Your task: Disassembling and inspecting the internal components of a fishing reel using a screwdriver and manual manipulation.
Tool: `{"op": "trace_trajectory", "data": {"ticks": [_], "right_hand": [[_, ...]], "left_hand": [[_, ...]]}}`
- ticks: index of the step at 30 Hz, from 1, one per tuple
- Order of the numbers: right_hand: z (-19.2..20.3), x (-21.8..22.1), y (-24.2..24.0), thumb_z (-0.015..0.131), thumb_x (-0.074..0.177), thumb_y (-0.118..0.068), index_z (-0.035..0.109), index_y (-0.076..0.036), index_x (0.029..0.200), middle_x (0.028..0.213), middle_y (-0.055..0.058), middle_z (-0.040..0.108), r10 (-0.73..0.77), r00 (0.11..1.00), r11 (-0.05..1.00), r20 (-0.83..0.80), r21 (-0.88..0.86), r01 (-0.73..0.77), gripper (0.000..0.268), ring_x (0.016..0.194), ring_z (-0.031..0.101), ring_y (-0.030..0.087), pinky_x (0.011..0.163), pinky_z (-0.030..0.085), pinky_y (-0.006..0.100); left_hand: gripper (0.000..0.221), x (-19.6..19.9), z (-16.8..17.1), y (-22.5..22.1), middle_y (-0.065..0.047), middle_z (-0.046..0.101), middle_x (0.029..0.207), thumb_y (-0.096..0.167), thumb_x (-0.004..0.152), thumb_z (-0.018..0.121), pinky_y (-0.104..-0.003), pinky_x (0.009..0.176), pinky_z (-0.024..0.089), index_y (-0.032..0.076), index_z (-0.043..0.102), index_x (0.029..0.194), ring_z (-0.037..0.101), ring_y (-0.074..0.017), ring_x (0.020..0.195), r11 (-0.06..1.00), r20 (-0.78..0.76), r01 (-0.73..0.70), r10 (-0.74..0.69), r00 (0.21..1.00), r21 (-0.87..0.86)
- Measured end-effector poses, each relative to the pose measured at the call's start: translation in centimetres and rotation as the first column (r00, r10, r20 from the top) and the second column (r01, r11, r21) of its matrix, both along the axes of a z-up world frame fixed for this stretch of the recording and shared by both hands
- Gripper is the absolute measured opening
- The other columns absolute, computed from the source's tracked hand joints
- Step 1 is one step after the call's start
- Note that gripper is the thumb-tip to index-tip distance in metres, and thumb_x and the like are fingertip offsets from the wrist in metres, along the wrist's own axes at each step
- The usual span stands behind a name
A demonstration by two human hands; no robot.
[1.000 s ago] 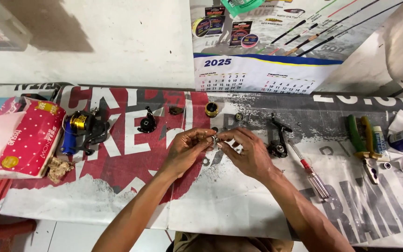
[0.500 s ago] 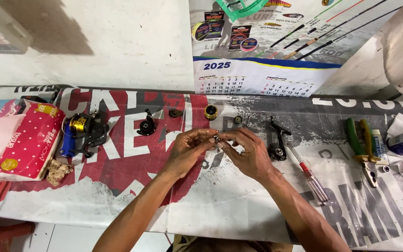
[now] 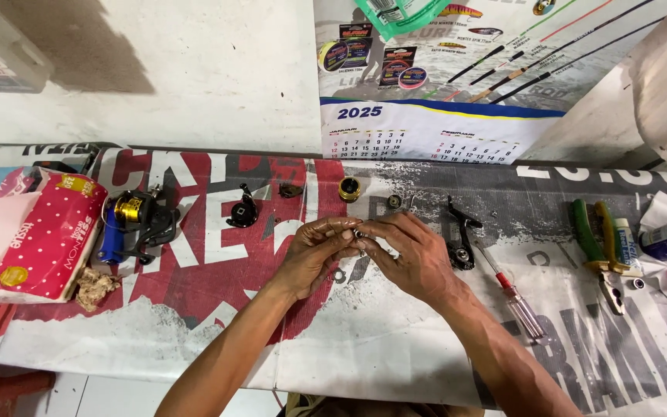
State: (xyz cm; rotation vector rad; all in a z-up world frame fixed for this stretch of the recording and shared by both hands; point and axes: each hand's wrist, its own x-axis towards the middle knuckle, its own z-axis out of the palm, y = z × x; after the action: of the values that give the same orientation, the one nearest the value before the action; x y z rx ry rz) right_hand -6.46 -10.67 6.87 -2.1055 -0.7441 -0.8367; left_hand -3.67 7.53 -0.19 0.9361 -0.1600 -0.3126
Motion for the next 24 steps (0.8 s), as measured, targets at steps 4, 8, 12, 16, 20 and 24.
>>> {"op": "trace_trajectory", "data": {"ticks": [4, 8, 12, 16, 20, 24], "right_hand": [[0.5, -0.2, 0.0, 0.08, 0.091, -0.016, 0.078, -0.016, 0.105, 0.089, 0.004, 0.073, -0.021, 0.999, 0.999, 0.033, -0.047, 0.022, 0.015, 0.077, 0.072, 0.025, 0.063, 0.062, 0.037], [1.4, -0.3, 0.4, 0.078, 0.093, -0.017, 0.077, -0.015, 0.103, 0.087, 0.004, 0.071, -0.005, 0.995, 0.996, 0.099, -0.085, 0.014, 0.011, 0.078, 0.071, 0.024, 0.063, 0.062, 0.035], [2.0, -0.6, 1.1, 0.075, 0.095, -0.019, 0.077, -0.017, 0.1, 0.086, 0.002, 0.07, -0.036, 0.981, 0.988, 0.188, -0.142, 0.064, 0.007, 0.079, 0.071, 0.022, 0.064, 0.061, 0.032], [2.7, -0.8, 1.3, 0.073, 0.097, -0.02, 0.077, -0.017, 0.102, 0.086, 0.002, 0.069, -0.027, 0.982, 0.983, 0.186, -0.172, 0.06, 0.007, 0.081, 0.071, 0.022, 0.065, 0.062, 0.033], [3.0, -0.8, 1.3, 0.071, 0.098, -0.02, 0.077, -0.015, 0.1, 0.085, 0.003, 0.069, -0.014, 0.979, 0.98, 0.203, -0.194, 0.055, 0.008, 0.081, 0.072, 0.023, 0.064, 0.062, 0.033], [2.6, -0.6, 1.3, 0.072, 0.096, -0.02, 0.079, -0.018, 0.099, 0.084, 0.0, 0.068, -0.012, 0.977, 0.986, 0.215, -0.16, 0.047, 0.008, 0.079, 0.071, 0.021, 0.061, 0.059, 0.03]], "left_hand": [[0.025, 0.2, -0.8, 0.1, -0.022, 0.077, 0.106, -0.001, 0.095, 0.068, -0.034, 0.083, 0.067, -0.009, 0.071, 0.119, 0.077, -0.0254, 0.094, 0.998, -0.004, 0.021, -0.021, 1.0, -0.051], [0.026, 0.6, -3.1, 0.2, -0.024, 0.075, 0.11, -0.002, 0.095, 0.067, -0.036, 0.083, 0.067, -0.009, 0.07, 0.119, 0.077, -0.0282, 0.094, 0.988, -0.021, 0.05, -0.054, 0.998, -0.147], [0.024, 1.0, -5.8, 0.3, -0.026, 0.074, 0.11, -0.003, 0.096, 0.065, -0.038, 0.085, 0.067, -0.007, 0.07, 0.119, 0.076, -0.0322, 0.096, 0.957, -0.046, 0.091, -0.107, 0.993, -0.275], [0.024, 0.7, -5.2, 0.1, -0.026, 0.073, 0.112, -0.004, 0.096, 0.064, -0.038, 0.085, 0.067, -0.008, 0.069, 0.119, 0.076, -0.0319, 0.096, 0.938, -0.063, 0.106, -0.134, 0.989, -0.331], [0.023, 0.6, -4.9, 0.3, -0.024, 0.073, 0.111, -0.002, 0.097, 0.064, -0.04, 0.088, 0.066, -0.007, 0.07, 0.118, 0.075, -0.0298, 0.096, 0.924, -0.059, 0.132, -0.163, 0.985, -0.36], [0.023, 0.7, -5.4, 0.4, -0.023, 0.073, 0.109, 0.0, 0.097, 0.064, -0.04, 0.088, 0.066, -0.006, 0.068, 0.119, 0.075, -0.0292, 0.095, 0.925, -0.042, 0.139, -0.164, 0.986, -0.353]]}}
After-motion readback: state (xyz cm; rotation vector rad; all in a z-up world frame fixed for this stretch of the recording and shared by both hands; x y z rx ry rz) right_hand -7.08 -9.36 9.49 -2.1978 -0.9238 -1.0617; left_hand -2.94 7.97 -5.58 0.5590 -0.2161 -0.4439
